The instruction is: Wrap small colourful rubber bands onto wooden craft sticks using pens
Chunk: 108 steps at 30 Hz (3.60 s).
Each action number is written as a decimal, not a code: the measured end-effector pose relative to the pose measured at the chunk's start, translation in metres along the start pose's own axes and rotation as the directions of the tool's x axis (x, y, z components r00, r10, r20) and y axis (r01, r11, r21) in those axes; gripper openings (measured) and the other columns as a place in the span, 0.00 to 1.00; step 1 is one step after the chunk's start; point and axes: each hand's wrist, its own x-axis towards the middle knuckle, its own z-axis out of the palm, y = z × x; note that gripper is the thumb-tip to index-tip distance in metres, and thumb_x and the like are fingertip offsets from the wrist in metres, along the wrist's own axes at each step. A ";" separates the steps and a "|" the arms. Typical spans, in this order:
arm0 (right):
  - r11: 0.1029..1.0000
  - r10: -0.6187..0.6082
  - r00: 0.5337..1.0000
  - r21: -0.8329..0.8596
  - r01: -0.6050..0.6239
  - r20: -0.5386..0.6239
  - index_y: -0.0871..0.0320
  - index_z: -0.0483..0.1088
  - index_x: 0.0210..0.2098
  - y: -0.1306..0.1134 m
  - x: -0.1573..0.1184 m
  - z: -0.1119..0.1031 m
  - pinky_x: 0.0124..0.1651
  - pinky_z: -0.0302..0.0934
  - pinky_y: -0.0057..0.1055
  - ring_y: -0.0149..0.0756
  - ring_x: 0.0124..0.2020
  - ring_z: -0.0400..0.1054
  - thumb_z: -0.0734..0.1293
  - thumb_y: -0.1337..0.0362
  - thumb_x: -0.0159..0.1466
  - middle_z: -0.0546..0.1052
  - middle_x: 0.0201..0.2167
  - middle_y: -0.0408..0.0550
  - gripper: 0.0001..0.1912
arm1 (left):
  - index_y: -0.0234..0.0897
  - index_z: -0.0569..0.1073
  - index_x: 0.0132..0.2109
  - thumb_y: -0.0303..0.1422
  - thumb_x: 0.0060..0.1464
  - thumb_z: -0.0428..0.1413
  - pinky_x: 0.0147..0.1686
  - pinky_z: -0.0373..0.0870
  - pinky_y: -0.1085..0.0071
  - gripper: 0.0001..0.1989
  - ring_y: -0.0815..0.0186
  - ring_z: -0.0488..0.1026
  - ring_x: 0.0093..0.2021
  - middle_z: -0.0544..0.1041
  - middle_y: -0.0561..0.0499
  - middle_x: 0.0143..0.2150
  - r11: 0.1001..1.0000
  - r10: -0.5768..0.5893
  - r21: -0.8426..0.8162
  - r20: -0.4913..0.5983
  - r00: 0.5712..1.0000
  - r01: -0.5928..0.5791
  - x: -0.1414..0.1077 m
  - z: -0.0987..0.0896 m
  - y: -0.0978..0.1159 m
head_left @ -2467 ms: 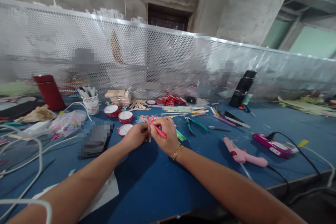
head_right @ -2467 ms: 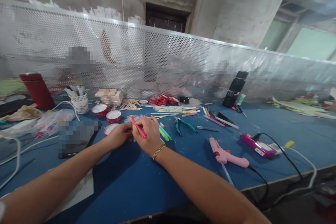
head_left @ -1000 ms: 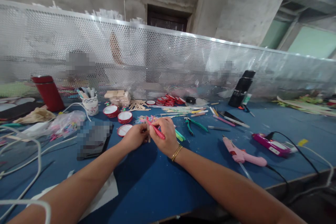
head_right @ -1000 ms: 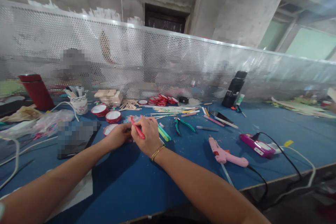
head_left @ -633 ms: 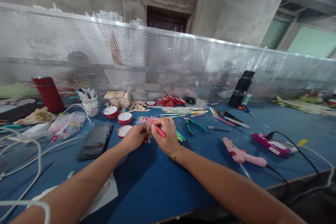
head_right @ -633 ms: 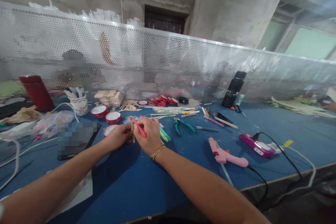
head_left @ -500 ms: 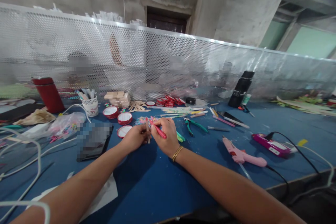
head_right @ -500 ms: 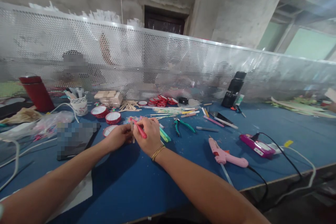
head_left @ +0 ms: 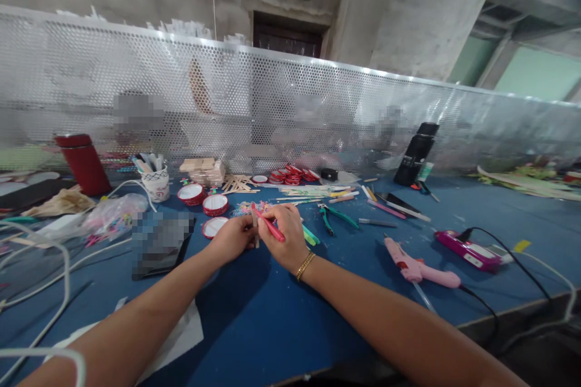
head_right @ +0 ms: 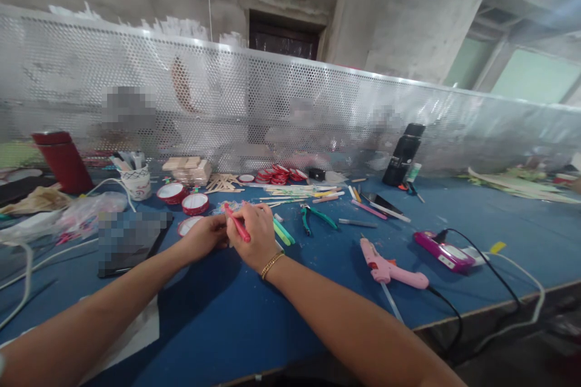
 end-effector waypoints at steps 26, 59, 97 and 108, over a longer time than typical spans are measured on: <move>0.999 0.019 1.000 -0.028 -0.018 0.017 0.55 0.65 0.34 -0.002 0.001 -0.001 0.53 0.55 0.38 0.35 0.37 0.68 0.62 0.64 0.64 0.74 0.31 0.44 0.02 | 0.36 0.69 0.30 0.38 0.43 0.57 0.25 0.67 0.73 0.10 0.69 0.68 0.23 0.71 0.54 0.24 1.000 0.001 0.012 0.011 1.000 -0.001 -0.001 0.000 0.004; 0.997 0.043 0.999 -0.058 -0.043 0.000 0.55 0.66 0.34 0.001 -0.001 -0.001 0.52 0.54 0.38 0.35 0.37 0.67 0.62 0.64 0.64 0.74 0.31 0.43 0.03 | 0.36 0.70 0.31 0.39 0.44 0.57 0.25 0.67 0.73 0.11 0.69 0.68 0.24 0.71 0.54 0.23 1.000 -0.013 0.000 0.005 1.000 0.013 -0.002 0.000 0.006; 1.000 0.007 1.000 -0.003 -0.007 0.002 0.55 0.65 0.34 -0.008 0.000 -0.001 0.53 0.54 0.38 0.35 0.36 0.68 0.62 0.64 0.65 0.74 0.31 0.43 0.03 | 0.36 0.69 0.31 0.41 0.42 0.59 0.25 0.67 0.73 0.14 0.69 0.67 0.24 0.72 0.54 0.26 1.000 0.007 0.005 0.007 1.000 -0.007 0.003 -0.001 -0.006; 1.000 -0.002 1.000 -0.003 0.002 0.022 0.55 0.65 0.34 -0.008 0.000 0.000 0.52 0.54 0.38 0.34 0.36 0.68 0.61 0.63 0.65 0.74 0.30 0.43 0.03 | 0.35 0.71 0.32 0.39 0.42 0.59 0.25 0.68 0.73 0.12 0.68 0.68 0.25 0.73 0.53 0.26 1.000 0.012 0.002 -0.009 1.000 -0.012 0.003 -0.001 -0.006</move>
